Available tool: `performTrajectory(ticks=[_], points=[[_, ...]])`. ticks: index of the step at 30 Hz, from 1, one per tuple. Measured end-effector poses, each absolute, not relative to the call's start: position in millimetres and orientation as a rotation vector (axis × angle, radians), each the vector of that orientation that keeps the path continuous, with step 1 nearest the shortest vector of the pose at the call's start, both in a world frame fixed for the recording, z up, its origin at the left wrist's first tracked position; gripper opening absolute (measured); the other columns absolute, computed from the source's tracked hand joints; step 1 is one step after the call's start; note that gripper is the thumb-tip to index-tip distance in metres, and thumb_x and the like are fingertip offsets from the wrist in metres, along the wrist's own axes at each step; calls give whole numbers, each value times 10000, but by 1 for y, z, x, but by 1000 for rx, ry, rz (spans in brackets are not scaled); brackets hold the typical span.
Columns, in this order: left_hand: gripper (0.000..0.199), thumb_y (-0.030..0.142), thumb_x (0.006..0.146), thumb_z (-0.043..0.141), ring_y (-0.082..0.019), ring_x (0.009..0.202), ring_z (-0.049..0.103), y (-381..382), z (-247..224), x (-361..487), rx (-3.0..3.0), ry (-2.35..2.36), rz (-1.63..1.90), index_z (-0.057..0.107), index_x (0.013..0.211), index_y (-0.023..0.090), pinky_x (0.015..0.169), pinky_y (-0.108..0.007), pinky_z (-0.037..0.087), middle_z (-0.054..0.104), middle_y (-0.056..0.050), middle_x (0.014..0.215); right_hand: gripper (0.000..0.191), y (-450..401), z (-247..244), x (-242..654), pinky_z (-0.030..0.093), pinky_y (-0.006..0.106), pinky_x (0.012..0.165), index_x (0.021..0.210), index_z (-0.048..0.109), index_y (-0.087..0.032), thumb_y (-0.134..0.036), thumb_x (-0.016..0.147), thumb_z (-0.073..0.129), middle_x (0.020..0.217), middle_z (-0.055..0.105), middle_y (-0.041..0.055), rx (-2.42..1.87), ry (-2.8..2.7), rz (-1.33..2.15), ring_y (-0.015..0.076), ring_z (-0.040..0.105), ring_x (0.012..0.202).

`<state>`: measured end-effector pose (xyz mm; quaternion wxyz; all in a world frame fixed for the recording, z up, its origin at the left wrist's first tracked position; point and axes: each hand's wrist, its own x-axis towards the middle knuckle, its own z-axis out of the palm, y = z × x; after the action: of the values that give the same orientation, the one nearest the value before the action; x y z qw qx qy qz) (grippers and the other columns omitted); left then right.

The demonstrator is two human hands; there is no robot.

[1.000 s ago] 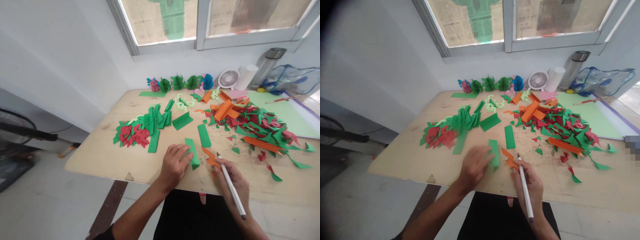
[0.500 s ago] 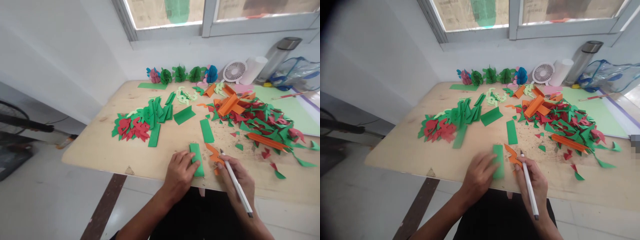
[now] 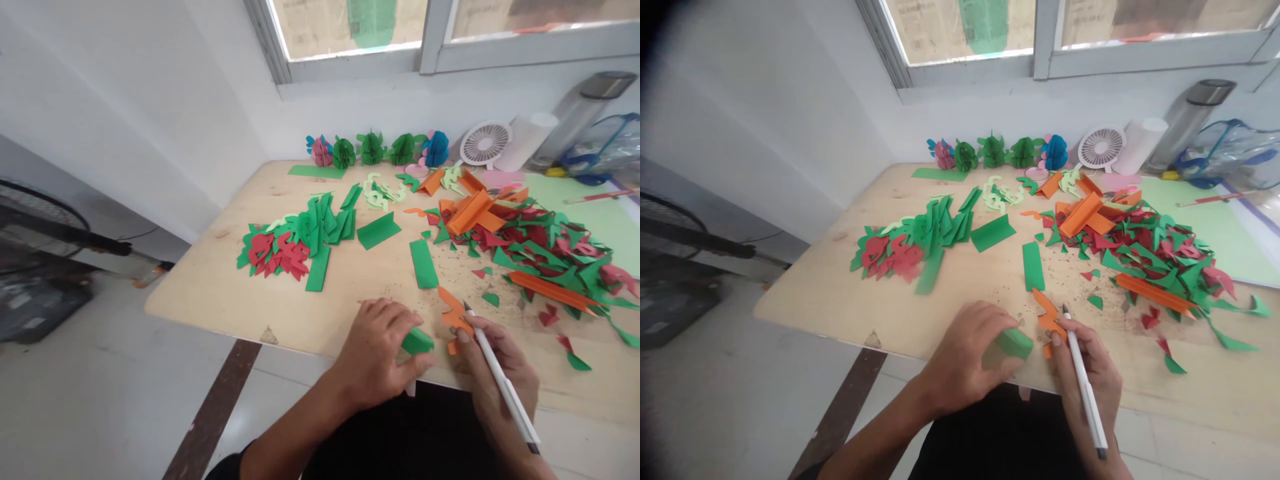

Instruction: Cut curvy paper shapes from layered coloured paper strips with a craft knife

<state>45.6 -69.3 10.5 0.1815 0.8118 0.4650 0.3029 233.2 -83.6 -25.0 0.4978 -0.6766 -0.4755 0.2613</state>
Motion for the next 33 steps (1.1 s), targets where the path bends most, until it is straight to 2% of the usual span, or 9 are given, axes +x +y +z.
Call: performTrajectory(ticks=[2, 5, 10, 15, 18, 21, 26, 30, 33], points=[[201, 353, 941, 547, -219, 1007, 603, -61, 14, 38, 2221, 1359, 916, 640, 1021, 193, 919, -381, 446, 699, -59, 1033, 343, -84, -25, 232, 530, 207, 514, 953, 725, -201, -486, 763, 719, 806, 752, 46, -1634, -1155, 635, 141, 662, 579], [234, 246, 984, 435, -192, 893, 634, -49, 13, 28, 2201, 1392, 823, 653, 913, 199, 824, -347, 459, 719, -27, 915, 326, -85, -26, 231, 544, 214, 545, 948, 719, -198, -476, 780, 702, 787, 746, 44, -1600, -1172, 632, 146, 670, 600], [116, 162, 902, 549, -179, 886, 661, -45, 2, 23, 2272, 1421, 620, 650, 942, 205, 810, -318, 470, 730, -5, 940, 267, -85, -25, 229, 554, 225, 545, 925, 711, -201, -438, 808, 673, 823, 750, 49, -1555, -1210, 617, 153, 681, 624], [195, 143, 829, 645, -214, 921, 652, -49, -4, 23, 2446, 1389, 355, 628, 1014, 203, 818, -342, 478, 702, -30, 986, 231, -84, -22, 226, 559, 239, 573, 899, 705, -212, -423, 812, 669, 799, 734, 28, -1502, -1251, 576, 143, 664, 619], [123, 193, 817, 676, -230, 879, 624, -44, -1, 24, 2509, 1412, 218, 607, 920, 191, 758, -346, 477, 658, -49, 937, 231, -85, -23, 226, 547, 248, 559, 910, 698, -211, -421, 826, 655, 793, 729, 32, -1507, -1260, 586, 145, 655, 614], [145, 229, 791, 709, -235, 862, 597, -36, 2, 24, 2506, 1432, 137, 570, 813, 194, 726, -339, 464, 618, -47, 902, 227, -86, -24, 227, 542, 252, 560, 918, 694, -210, -415, 831, 649, 783, 724, 29, -1500, -1261, 600, 145, 652, 616], [131, 178, 817, 650, -176, 683, 595, -36, 3, 21, 2333, 1513, 164, 553, 735, 212, 602, -270, 396, 612, 19, 705, 221, -86, -26, 228, 531, 247, 556, 932, 691, -211, -402, 829, 650, 790, 718, 26, -1504, -1257, 621, 140, 646, 623], [84, 179, 893, 545, -162, 625, 609, -51, 1, 22, 2214, 1658, 253, 587, 835, 223, 552, -252, 362, 641, 27, 670, 238, -85, -25, 229, 523, 247, 551, 942, 695, -205, -409, 827, 654, 774, 711, 29, -1528, -1273, 622, 138, 634, 610], [104, 179, 898, 517, -153, 609, 617, -64, -3, 27, 2031, 1774, 444, 609, 897, 229, 558, -239, 379, 644, 39, 641, 232, -84, -23, 227, 537, 253, 568, 932, 695, -210, -414, 832, 647, 801, 717, 31, -1513, -1281, 638, 136, 638, 614]])
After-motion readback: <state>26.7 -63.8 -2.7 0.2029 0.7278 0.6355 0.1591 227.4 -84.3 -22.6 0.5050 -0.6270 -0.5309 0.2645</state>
